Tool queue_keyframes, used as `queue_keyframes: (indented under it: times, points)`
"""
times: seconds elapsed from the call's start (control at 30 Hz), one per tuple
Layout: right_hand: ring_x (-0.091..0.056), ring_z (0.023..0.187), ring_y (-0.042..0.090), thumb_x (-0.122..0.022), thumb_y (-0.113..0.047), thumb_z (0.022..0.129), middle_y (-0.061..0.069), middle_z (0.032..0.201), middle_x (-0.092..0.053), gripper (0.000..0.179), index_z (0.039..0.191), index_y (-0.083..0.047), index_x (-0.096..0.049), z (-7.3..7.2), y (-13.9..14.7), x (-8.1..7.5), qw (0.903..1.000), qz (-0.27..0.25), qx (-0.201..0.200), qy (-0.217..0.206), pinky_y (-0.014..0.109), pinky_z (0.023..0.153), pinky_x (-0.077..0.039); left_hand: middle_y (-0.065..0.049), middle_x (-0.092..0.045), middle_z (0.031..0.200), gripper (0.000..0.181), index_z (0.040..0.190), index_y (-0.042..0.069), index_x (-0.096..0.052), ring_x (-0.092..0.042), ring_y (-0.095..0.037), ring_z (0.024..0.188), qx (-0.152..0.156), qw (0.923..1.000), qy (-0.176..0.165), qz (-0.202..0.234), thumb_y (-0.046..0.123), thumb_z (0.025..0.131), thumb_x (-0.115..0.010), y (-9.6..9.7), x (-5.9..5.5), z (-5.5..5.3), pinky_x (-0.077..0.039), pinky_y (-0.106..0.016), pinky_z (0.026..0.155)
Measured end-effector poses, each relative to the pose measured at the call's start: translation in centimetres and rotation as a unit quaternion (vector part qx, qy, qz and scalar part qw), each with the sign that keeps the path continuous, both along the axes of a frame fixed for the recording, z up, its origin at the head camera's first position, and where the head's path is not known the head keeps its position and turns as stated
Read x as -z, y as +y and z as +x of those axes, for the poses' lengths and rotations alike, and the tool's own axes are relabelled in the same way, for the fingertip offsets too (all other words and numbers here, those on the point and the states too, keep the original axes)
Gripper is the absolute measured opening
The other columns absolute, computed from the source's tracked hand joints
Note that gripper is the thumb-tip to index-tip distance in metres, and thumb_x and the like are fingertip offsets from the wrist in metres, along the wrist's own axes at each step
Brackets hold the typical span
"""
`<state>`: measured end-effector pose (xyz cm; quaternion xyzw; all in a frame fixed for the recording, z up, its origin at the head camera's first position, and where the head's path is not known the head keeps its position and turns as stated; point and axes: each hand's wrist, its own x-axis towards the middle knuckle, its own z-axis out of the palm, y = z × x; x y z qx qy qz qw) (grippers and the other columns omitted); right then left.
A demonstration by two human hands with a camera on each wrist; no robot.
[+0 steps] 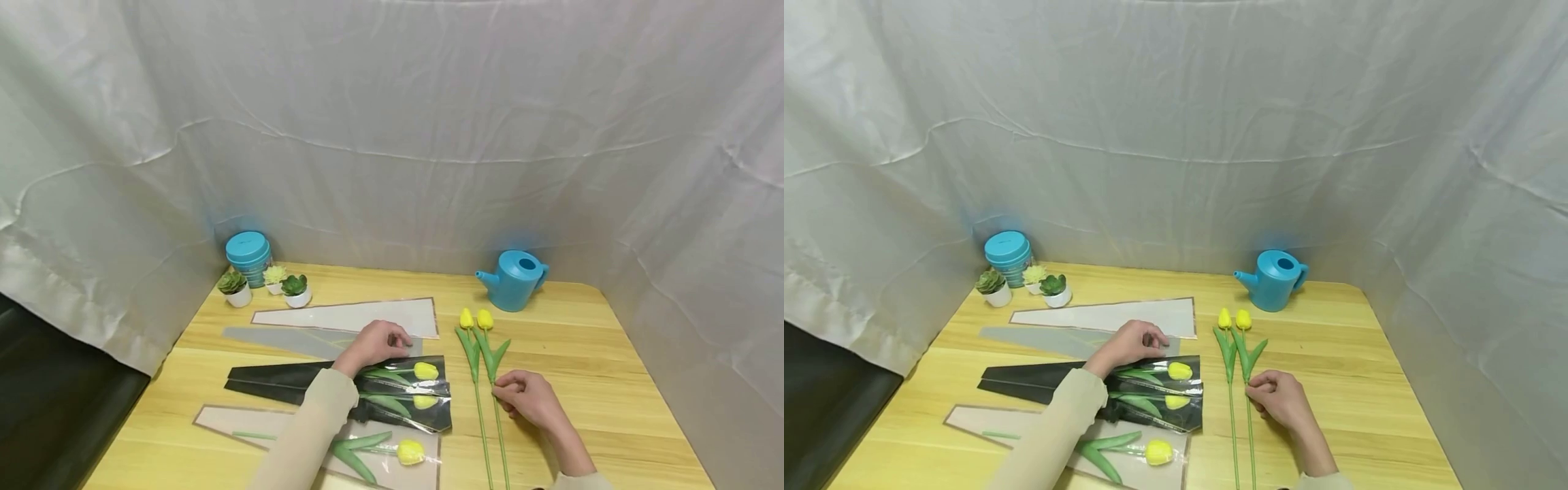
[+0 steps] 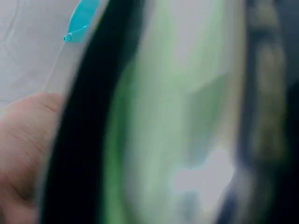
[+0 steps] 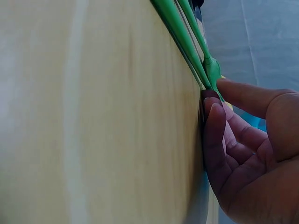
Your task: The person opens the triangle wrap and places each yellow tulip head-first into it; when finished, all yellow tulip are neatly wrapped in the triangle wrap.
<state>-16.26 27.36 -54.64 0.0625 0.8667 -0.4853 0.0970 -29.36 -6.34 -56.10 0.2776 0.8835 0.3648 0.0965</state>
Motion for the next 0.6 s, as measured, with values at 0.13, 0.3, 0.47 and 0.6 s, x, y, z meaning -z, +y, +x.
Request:
queue_keyframes:
  times: [0.13,0.3,0.47,0.6]
  points:
    - [-0.065,0.066,0.019,-0.077,-0.014,0.094,0.007,0.074,-0.071,0.022,0.105,0.004,-0.072,-0.1,0.0,0.0,1.0000,0.003,-0.004,-0.002,0.031,0.057,-0.058,0.011,-0.067,0.078,0.021,0.106,0.020,-0.082,-0.057,-0.006,0.067,-0.029,0.9991,-0.009,0.028,0.026,0.086,-0.087,0.5,0.8,0.0,-0.050,-0.026,0.074]
    - [-0.065,0.066,0.020,-0.077,-0.014,0.093,0.007,0.074,-0.072,0.022,0.104,0.005,-0.071,-0.1,0.0,-0.1,0.9999,-0.001,-0.013,-0.009,0.031,0.058,-0.058,0.009,-0.066,0.082,0.024,0.107,0.021,-0.083,-0.057,-0.009,0.069,-0.046,0.9978,-0.012,0.046,0.028,0.085,-0.087,0.4,1.2,0.1,-0.050,-0.025,0.067]
    - [-0.066,0.066,0.020,-0.076,-0.012,0.094,0.007,0.076,-0.073,0.023,0.105,0.006,-0.070,0.0,0.2,-0.2,0.9997,-0.003,-0.025,-0.007,0.031,0.059,-0.058,0.007,-0.065,0.085,0.019,0.105,0.021,-0.084,-0.055,-0.008,0.070,-0.050,0.9972,-0.009,0.055,0.028,0.087,-0.085,0.4,1.5,0.1,-0.047,-0.024,0.064]
    - [-0.066,0.066,0.020,-0.075,-0.010,0.094,0.007,0.076,-0.072,0.021,0.105,0.007,-0.069,0.0,0.2,-0.1,0.9995,-0.006,-0.032,-0.001,0.031,0.059,-0.058,0.007,-0.065,0.085,0.012,0.099,0.021,-0.085,-0.055,-0.007,0.072,-0.051,0.9968,0.016,0.059,0.027,0.090,-0.083,0.3,1.8,0.1,-0.048,-0.024,0.066]
